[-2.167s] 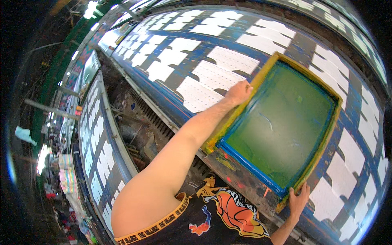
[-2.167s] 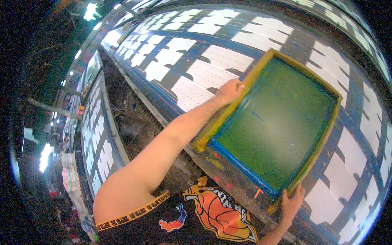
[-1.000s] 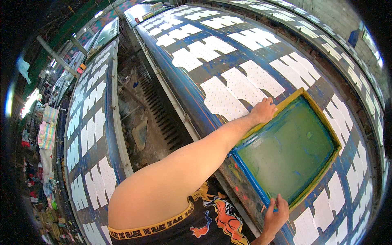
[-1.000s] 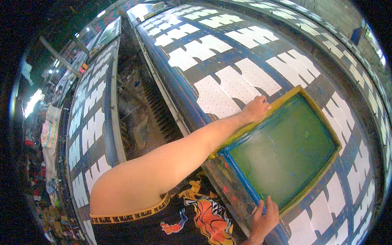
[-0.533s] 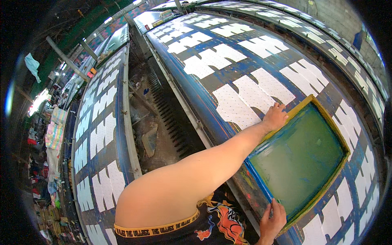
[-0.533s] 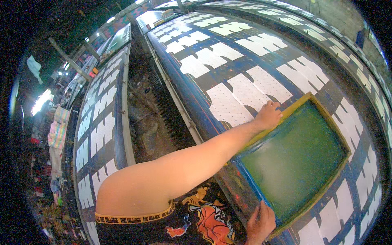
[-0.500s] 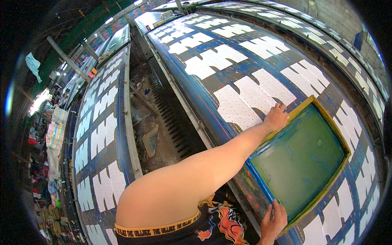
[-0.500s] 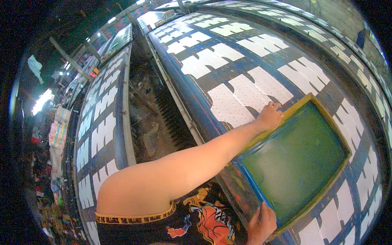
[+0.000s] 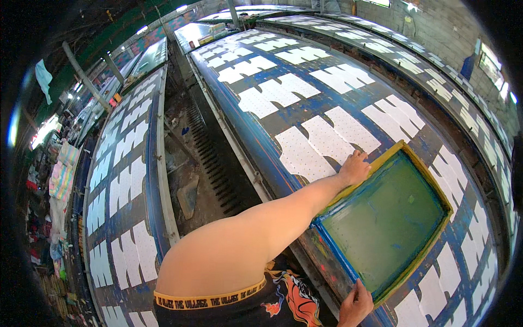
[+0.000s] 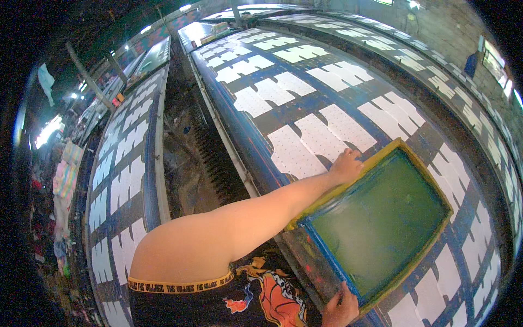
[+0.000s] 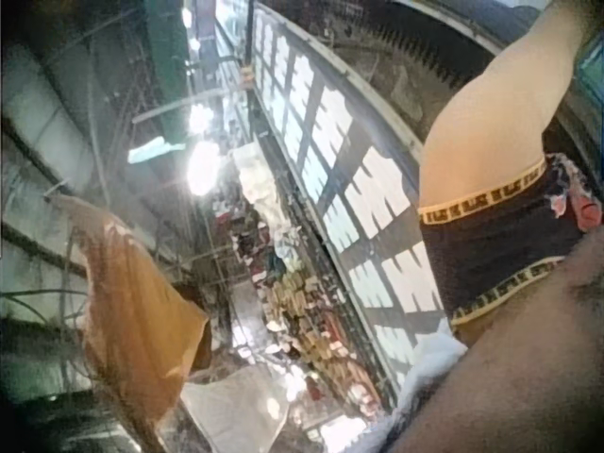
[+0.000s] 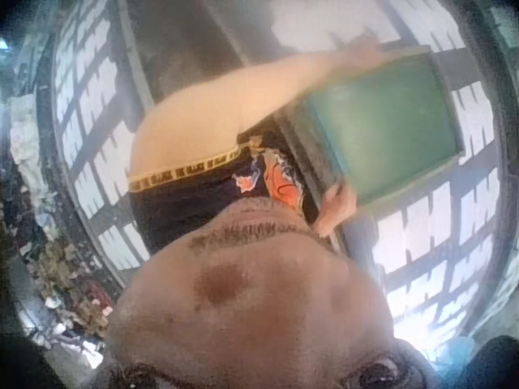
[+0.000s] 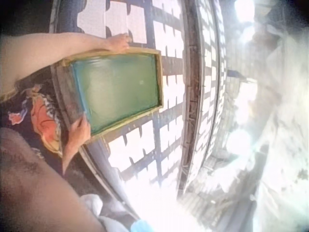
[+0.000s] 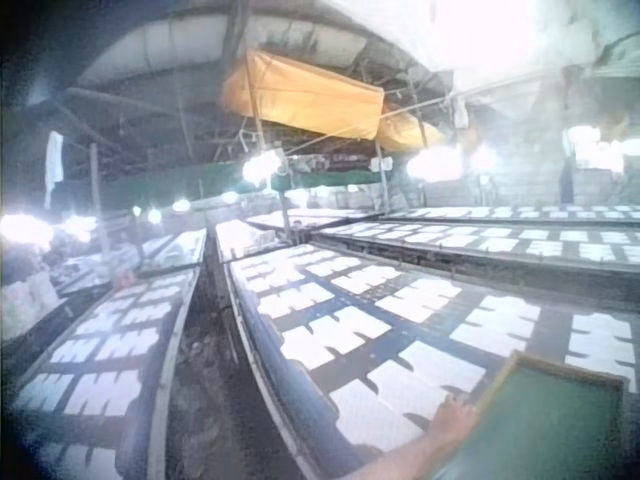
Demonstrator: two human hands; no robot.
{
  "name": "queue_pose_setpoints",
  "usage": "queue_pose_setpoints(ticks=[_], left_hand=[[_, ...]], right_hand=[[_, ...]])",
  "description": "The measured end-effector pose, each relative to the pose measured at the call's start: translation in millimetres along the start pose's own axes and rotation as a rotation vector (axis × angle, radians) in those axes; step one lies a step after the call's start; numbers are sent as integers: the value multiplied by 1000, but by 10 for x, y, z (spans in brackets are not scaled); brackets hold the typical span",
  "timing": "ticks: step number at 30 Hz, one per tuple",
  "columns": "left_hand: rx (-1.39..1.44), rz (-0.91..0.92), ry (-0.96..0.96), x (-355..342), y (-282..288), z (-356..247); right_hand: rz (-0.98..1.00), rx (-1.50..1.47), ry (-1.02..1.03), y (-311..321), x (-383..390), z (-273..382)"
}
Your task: The person uses a squeegee to pull green ink across a screen printing frame repeatedly, then lifts the frame to reveal printed white shapes on a long conveyor belt. The person repeats the squeegee motion and lifts the frame multiple times to print additional sections.
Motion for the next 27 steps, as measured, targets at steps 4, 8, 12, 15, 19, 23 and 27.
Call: queue_pose_setpoints(ticks=[4, 8, 12, 15, 19, 23, 27], left_hand=[[44, -41, -1, 37, -39, 76], [49, -66, -28, 37, -70, 109], [22, -61, -9, 49, -48, 79], [15, -51, -9, 48, 3, 52], [40, -46, 4, 59, 41, 44], [75, 13, 79, 39, -3, 68], [40, 12, 40, 11, -71, 102]], right_hand=[[163, -43, 98, -19, -85, 95], [370, -416, 80, 236, -514, 553], [730, -772, 377, 662, -1166, 1331], [1049, -957, 509, 891, -1511, 1839], [956, -1097, 530, 881, -1613, 2029], [954, -1232, 397, 563, -1465, 1517], [860, -1361, -70, 338, -979, 734]])
Point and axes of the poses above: each hand's wrist, its own x-axis away from the middle knuckle, its own y-axis out of the back of the hand, z = x × y, the point moved 2 cm from there along -x, towards the middle knuckle, and after that the axes turned 2 degrees about x, right-handed, at the moved point
